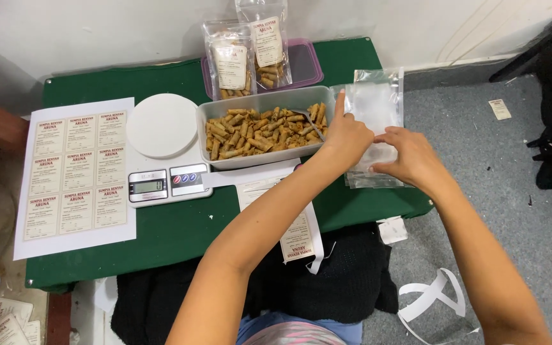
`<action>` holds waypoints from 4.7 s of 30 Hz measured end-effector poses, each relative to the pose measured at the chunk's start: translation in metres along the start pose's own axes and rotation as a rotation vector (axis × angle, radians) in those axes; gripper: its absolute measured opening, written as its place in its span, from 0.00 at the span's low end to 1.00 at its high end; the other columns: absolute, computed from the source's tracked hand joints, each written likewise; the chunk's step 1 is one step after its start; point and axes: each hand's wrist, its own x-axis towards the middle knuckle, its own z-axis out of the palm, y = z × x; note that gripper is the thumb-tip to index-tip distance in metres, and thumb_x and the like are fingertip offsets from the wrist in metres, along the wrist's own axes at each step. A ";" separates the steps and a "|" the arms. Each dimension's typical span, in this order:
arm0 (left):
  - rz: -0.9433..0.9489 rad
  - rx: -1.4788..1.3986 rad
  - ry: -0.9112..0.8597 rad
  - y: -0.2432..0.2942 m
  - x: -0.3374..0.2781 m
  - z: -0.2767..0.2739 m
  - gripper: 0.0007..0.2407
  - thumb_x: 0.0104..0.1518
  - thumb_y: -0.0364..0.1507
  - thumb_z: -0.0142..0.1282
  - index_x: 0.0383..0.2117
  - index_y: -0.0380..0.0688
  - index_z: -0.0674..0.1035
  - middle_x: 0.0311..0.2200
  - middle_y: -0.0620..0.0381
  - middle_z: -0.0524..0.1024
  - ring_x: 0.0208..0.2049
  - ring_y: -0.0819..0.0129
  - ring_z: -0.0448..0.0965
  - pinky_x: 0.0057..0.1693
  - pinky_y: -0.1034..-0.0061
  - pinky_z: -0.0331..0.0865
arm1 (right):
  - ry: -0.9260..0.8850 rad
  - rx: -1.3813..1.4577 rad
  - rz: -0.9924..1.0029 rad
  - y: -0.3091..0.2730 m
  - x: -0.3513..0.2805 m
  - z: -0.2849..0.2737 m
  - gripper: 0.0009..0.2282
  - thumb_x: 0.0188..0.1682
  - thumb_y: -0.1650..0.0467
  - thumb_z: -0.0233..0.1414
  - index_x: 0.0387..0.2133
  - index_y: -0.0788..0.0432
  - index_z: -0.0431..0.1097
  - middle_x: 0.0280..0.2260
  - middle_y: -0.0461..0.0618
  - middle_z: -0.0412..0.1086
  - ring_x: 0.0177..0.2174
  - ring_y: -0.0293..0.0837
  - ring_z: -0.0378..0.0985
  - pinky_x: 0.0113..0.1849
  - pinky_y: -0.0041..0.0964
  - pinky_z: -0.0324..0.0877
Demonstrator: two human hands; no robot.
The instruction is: Cutting labels and weighing snacks into plastic bags using a digital scale and a spoon.
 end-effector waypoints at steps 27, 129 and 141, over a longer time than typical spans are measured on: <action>-0.022 -0.412 0.528 -0.038 -0.031 -0.029 0.40 0.63 0.39 0.63 0.74 0.56 0.44 0.76 0.55 0.48 0.78 0.50 0.51 0.73 0.45 0.60 | 0.913 0.163 -0.272 -0.013 -0.026 -0.053 0.08 0.63 0.84 0.50 0.44 0.74 0.79 0.40 0.62 0.79 0.37 0.51 0.80 0.41 0.42 0.73; -0.028 -0.351 0.673 -0.072 -0.223 -0.070 0.37 0.44 0.33 0.71 0.66 0.48 0.66 0.61 0.52 0.70 0.61 0.56 0.73 0.65 0.55 0.58 | 0.212 1.110 -0.014 -0.191 -0.023 0.002 0.07 0.46 0.78 0.62 0.37 0.67 0.77 0.20 0.54 0.72 0.19 0.34 0.72 0.22 0.23 0.65; -0.214 -0.460 0.623 -0.115 -0.227 -0.041 0.37 0.45 0.33 0.73 0.66 0.53 0.67 0.58 0.56 0.75 0.57 0.57 0.76 0.61 0.58 0.59 | 0.545 0.444 -0.211 -0.162 -0.005 -0.004 0.06 0.59 0.76 0.58 0.46 0.64 0.76 0.46 0.61 0.70 0.45 0.59 0.72 0.40 0.43 0.70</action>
